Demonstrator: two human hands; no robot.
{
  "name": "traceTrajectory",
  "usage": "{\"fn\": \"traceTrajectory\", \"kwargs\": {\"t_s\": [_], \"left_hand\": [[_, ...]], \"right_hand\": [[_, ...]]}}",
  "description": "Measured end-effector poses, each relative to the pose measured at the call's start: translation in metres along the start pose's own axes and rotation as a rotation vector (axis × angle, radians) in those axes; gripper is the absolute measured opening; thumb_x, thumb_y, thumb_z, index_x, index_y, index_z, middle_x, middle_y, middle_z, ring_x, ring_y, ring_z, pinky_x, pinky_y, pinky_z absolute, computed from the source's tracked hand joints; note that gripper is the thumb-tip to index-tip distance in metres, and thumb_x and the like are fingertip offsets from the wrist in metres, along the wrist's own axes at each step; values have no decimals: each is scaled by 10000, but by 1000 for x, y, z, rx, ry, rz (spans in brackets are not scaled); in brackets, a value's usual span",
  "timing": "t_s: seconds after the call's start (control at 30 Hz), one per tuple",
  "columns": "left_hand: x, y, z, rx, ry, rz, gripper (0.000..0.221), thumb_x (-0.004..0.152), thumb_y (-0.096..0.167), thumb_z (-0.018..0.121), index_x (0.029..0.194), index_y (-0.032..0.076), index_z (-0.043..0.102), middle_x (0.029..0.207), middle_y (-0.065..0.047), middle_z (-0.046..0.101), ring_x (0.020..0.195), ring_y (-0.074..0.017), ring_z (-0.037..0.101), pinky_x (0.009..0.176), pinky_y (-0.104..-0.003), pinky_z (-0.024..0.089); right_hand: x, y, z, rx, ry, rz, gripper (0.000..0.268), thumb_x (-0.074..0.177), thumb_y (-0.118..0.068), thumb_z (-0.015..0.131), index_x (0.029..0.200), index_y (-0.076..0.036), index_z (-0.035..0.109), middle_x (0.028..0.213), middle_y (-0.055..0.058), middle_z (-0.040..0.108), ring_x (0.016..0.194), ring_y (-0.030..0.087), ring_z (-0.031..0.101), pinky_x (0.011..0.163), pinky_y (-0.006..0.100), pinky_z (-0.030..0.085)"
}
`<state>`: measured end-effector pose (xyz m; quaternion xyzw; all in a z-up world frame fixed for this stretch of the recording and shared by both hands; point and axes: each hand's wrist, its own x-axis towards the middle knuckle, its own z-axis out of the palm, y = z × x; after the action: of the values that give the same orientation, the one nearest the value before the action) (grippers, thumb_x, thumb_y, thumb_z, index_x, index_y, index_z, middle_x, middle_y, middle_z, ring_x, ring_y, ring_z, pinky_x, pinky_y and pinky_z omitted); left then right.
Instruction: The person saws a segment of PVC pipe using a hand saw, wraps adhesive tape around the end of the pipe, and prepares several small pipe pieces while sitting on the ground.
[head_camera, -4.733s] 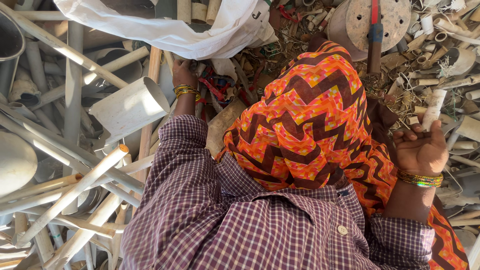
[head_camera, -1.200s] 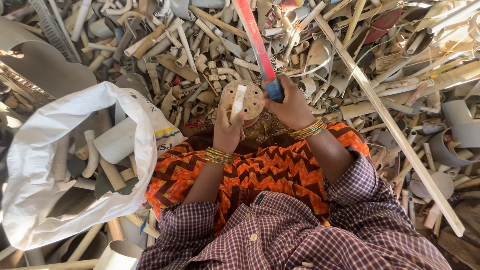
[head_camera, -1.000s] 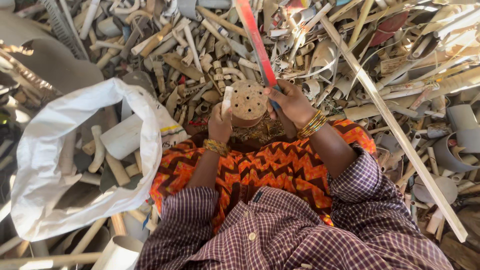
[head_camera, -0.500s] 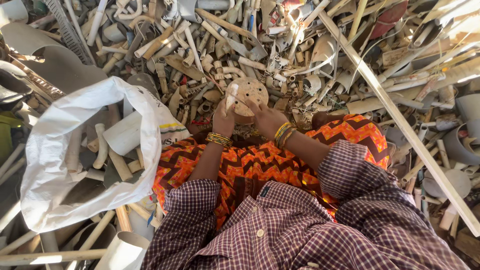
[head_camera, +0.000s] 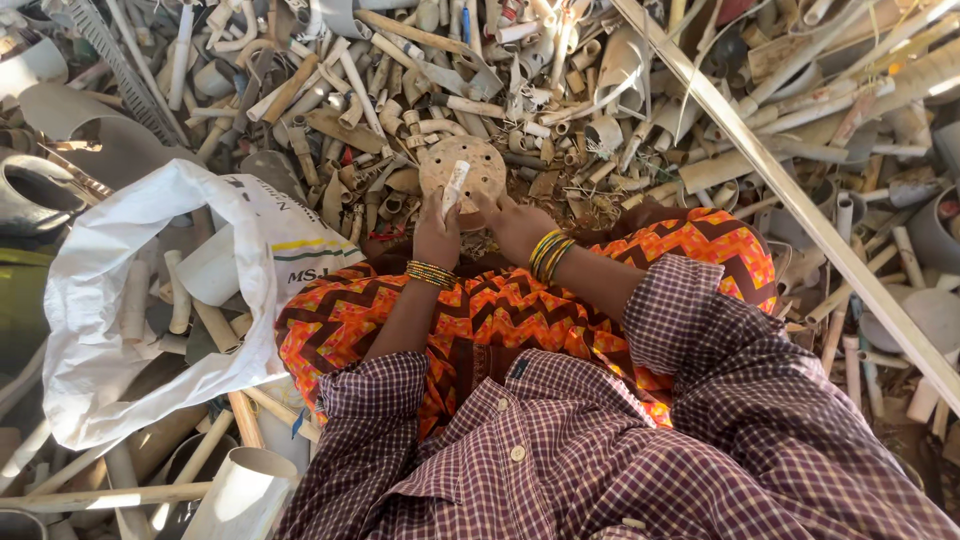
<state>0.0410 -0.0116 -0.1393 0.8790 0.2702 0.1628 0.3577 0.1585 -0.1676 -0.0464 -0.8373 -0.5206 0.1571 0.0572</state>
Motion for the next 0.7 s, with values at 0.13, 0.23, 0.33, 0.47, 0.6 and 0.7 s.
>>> {"fn": "traceTrajectory", "kwargs": {"t_s": [0.13,0.23,0.33,0.47,0.6,0.7], "left_hand": [[-8,8,8,142,-60,10,487,1079,299,520,1472,21,452,1176,-293,659,1026,-475,661,830,-565,532],[-13,29,2,153,-68,27,487,1069,265,506,1481,16,430,1202,-296,653,994,-472,686,807,-540,558],[-20,47,-4,230,-78,40,502,1062,259,519,1473,-4,404,1221,-330,627,931,-478,690,729,-515,577],[-30,64,-1,194,-90,51,481,1066,238,524,1471,1,419,1229,-334,624,932,-464,687,733,-497,584],[-41,69,-1,233,-16,186,463,1070,216,542,1458,-9,425,1212,-292,644,990,-446,690,775,-476,599],[-42,73,-4,252,-30,190,472,1048,181,551,1457,-19,428,1207,-287,642,964,-449,689,752,-477,594]], "right_hand": [[-18,7,-7,112,-42,106,650,977,-177,541,1557,-97,258,1171,260,633,878,412,720,704,482,610],[-34,7,-5,161,33,38,608,1007,-203,542,1539,-66,281,1126,257,652,875,419,716,736,489,599],[-39,15,-5,139,27,80,620,998,-194,550,1539,-57,281,1122,260,654,882,405,719,736,468,610],[-52,13,1,173,-83,176,464,1120,-263,498,1494,-38,341,1213,295,627,897,365,746,712,429,644],[-63,14,9,36,-6,107,636,957,-149,588,1513,-33,302,1244,284,617,943,364,725,707,427,629],[-66,17,4,-34,28,61,697,936,-120,585,1544,-1,264,1276,272,616,986,353,717,687,412,631]]}}
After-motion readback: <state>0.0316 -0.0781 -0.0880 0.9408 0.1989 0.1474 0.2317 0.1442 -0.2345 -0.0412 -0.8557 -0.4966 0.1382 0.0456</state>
